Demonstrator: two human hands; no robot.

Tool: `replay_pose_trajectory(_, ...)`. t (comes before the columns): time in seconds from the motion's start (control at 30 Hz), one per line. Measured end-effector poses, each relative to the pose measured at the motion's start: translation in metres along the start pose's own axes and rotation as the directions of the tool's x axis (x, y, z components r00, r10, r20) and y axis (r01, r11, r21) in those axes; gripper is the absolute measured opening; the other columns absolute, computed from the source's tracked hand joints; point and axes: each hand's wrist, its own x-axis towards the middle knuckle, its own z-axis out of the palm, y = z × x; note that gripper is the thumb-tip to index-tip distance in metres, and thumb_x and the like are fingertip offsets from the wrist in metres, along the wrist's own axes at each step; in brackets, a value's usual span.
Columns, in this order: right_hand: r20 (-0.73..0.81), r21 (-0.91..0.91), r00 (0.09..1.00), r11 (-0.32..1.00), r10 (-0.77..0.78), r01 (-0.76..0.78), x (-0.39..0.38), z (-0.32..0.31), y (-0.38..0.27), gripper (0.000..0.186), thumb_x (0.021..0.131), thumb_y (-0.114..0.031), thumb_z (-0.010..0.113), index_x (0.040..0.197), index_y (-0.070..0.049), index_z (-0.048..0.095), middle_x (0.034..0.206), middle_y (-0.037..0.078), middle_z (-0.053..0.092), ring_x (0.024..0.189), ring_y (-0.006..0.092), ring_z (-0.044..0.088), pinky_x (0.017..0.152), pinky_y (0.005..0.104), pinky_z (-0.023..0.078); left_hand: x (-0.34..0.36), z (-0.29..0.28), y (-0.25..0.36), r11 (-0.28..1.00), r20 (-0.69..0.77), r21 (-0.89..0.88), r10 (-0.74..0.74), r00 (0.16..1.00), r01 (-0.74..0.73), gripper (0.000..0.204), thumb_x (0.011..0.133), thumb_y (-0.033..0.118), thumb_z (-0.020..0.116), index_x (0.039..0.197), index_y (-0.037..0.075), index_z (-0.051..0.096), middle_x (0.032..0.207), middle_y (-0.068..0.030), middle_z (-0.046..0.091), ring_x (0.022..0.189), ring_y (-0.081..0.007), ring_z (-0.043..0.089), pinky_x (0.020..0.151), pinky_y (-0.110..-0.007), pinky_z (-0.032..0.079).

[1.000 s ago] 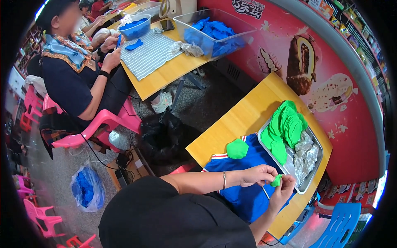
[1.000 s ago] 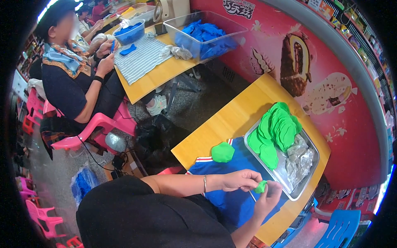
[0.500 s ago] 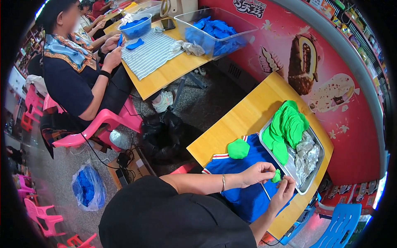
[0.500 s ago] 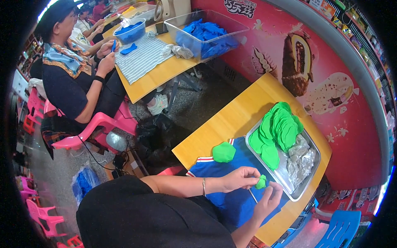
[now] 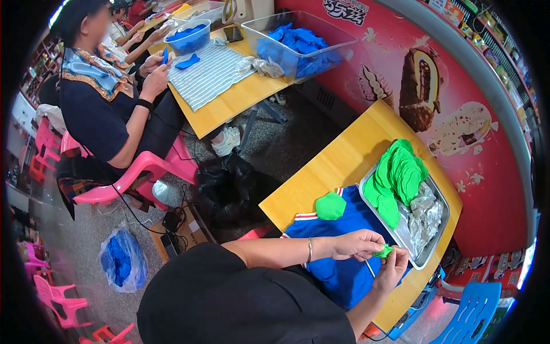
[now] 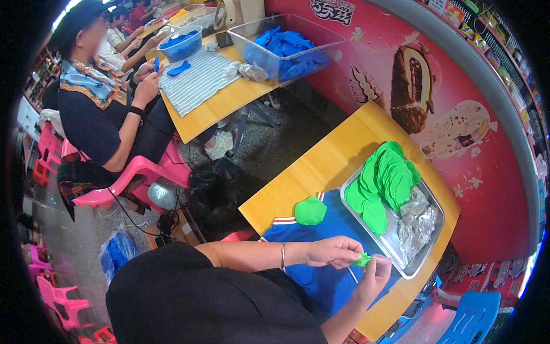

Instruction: Shaping green clay-like material into balls and inserting a white stick into each.

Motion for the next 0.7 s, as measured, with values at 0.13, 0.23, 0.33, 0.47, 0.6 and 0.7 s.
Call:
replay_pose_trajectory(0.13,-0.018,-0.088,0.999,0.996,-0.027,0.026,-0.006,-0.003,-0.002,0.008,0.085,-0.004,0.057,0.082,-0.004,0.050,0.080,0.002,0.050,0.067,0.0081,0.045,0.059,0.0212,0.036,0.007,0.001,-0.003,0.802,-0.053,0.587,0.173,0.983,-0.109,0.013,0.089,0.019,0.057,0.085,0.007,0.056,0.073,0.0062,0.049,0.061,-0.0006,0.039,0.051,-0.017,0.032)
replay_pose_trajectory(0.23,-0.055,-0.238,0.998,0.971,-0.020,0.007,-0.002,-0.006,-0.004,0.008,0.084,-0.002,0.056,0.078,-0.003,0.051,0.078,0.003,0.052,0.068,0.0090,0.046,0.061,0.0212,0.037,0.007,-0.003,0.000,0.869,-0.110,0.490,0.143,0.984,-0.071,0.011,0.090,0.018,0.055,0.090,0.007,0.057,0.075,0.0046,0.051,0.067,-0.0027,0.046,0.056,-0.017,0.036)
replay_pose_trajectory(0.33,0.124,-0.184,0.992,0.983,0.034,-0.011,0.009,-0.006,-0.009,0.007,0.082,-0.006,0.059,0.080,-0.002,0.053,0.081,0.004,0.054,0.074,0.0104,0.050,0.067,0.0230,0.040,0.000,-0.003,0.001,0.997,-0.117,0.042,0.069,0.991,-0.064,0.014,0.093,0.023,0.051,0.090,0.009,0.052,0.075,0.0017,0.052,0.061,-0.0041,0.049,0.049,-0.016,0.035)
replay_pose_trajectory(0.47,0.236,0.123,0.960,0.975,0.150,-0.183,0.017,-0.002,-0.016,0.013,0.084,-0.014,0.060,0.080,-0.006,0.051,0.081,0.001,0.052,0.068,0.0063,0.045,0.056,0.0196,0.034,0.002,0.007,0.014,0.947,-0.134,0.322,0.051,0.990,-0.005,0.016,0.090,0.022,0.057,0.098,0.008,0.056,0.078,0.0027,0.055,0.061,-0.0022,0.044,0.052,-0.016,0.034)
replay_pose_trajectory(0.6,0.268,0.280,0.944,0.923,0.190,-0.265,0.011,0.003,-0.027,0.017,0.085,-0.020,0.063,0.081,-0.009,0.051,0.079,-0.001,0.053,0.065,0.0060,0.047,0.054,0.0192,0.036,0.005,0.004,0.013,0.944,-0.017,0.329,-0.003,1.000,0.008,0.017,0.089,0.023,0.057,0.097,0.008,0.057,0.076,0.0014,0.054,0.061,-0.0044,0.045,0.053,-0.018,0.035)
replay_pose_trajectory(0.7,0.310,0.346,0.932,0.890,0.190,-0.296,0.009,-0.001,-0.023,0.020,0.084,-0.023,0.065,0.079,-0.010,0.050,0.077,-0.001,0.053,0.064,0.0056,0.046,0.053,0.0192,0.034,0.004,0.010,-0.002,1.000,-0.023,0.013,-0.001,1.000,0.001,0.016,0.090,0.024,0.055,0.096,0.009,0.056,0.074,0.0000,0.053,0.060,-0.0067,0.045,0.053,-0.020,0.035)
